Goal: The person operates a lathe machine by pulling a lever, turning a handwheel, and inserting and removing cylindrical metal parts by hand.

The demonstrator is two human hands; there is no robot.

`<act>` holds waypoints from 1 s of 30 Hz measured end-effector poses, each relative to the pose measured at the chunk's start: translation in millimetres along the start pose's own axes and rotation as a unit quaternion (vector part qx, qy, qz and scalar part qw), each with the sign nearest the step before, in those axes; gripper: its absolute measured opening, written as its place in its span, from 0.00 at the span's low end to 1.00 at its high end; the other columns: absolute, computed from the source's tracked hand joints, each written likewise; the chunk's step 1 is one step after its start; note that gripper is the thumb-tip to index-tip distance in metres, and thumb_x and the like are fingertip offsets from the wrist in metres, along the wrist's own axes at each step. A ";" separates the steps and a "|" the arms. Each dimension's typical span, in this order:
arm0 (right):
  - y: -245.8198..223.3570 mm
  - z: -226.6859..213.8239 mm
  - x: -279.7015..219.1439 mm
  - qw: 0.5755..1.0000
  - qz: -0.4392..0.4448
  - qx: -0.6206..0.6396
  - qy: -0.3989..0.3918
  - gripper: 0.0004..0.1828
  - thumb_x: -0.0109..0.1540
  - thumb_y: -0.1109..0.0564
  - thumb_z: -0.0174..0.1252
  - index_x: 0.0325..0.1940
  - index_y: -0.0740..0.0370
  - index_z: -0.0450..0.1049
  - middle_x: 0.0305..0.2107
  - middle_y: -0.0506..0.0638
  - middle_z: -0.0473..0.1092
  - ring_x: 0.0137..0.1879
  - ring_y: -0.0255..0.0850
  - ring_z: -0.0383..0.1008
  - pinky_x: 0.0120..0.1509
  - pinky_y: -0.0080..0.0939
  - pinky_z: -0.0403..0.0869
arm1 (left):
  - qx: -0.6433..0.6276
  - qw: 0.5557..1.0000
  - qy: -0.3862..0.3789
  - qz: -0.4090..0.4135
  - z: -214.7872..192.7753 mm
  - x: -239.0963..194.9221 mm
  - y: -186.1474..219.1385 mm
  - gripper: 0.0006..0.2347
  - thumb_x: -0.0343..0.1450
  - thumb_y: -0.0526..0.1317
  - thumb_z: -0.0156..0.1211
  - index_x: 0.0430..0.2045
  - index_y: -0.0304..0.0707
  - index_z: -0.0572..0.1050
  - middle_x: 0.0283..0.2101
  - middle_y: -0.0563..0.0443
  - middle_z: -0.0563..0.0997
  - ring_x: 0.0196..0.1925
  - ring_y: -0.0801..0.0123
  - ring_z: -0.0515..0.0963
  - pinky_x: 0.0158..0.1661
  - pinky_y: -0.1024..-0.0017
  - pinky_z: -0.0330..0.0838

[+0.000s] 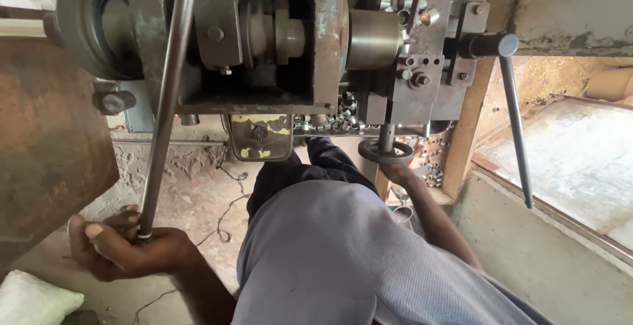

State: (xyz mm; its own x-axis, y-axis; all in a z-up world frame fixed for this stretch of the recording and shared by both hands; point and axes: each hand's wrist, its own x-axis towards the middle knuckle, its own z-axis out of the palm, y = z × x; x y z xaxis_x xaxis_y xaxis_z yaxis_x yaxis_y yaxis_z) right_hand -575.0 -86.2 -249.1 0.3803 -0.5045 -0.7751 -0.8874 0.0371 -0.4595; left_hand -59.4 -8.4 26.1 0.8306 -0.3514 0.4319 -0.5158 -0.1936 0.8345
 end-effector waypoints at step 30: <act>-89.1 -41.3 -60.9 0.682 0.188 0.600 0.373 0.39 0.67 0.30 0.39 0.45 0.71 0.74 0.25 0.51 0.76 0.26 0.38 0.76 0.30 0.36 0.78 | 0.014 0.999 0.019 0.035 -1.6 39.1 -25.5 0.18 0.80 0.41 0.44 0.52 0.17 0.70 0.54 0.35 0.77 0.26 0.73 0.72 0.30 0.75 0.76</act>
State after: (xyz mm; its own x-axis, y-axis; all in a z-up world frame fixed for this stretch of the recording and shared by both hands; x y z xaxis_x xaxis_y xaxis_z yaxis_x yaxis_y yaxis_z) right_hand -529.8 -94.4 -143.1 -0.4520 -0.5463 -0.7052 0.1375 0.7384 -0.6602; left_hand -13.5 -15.8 22.3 0.7996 -0.3299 0.5019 -0.5781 -0.1959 0.7921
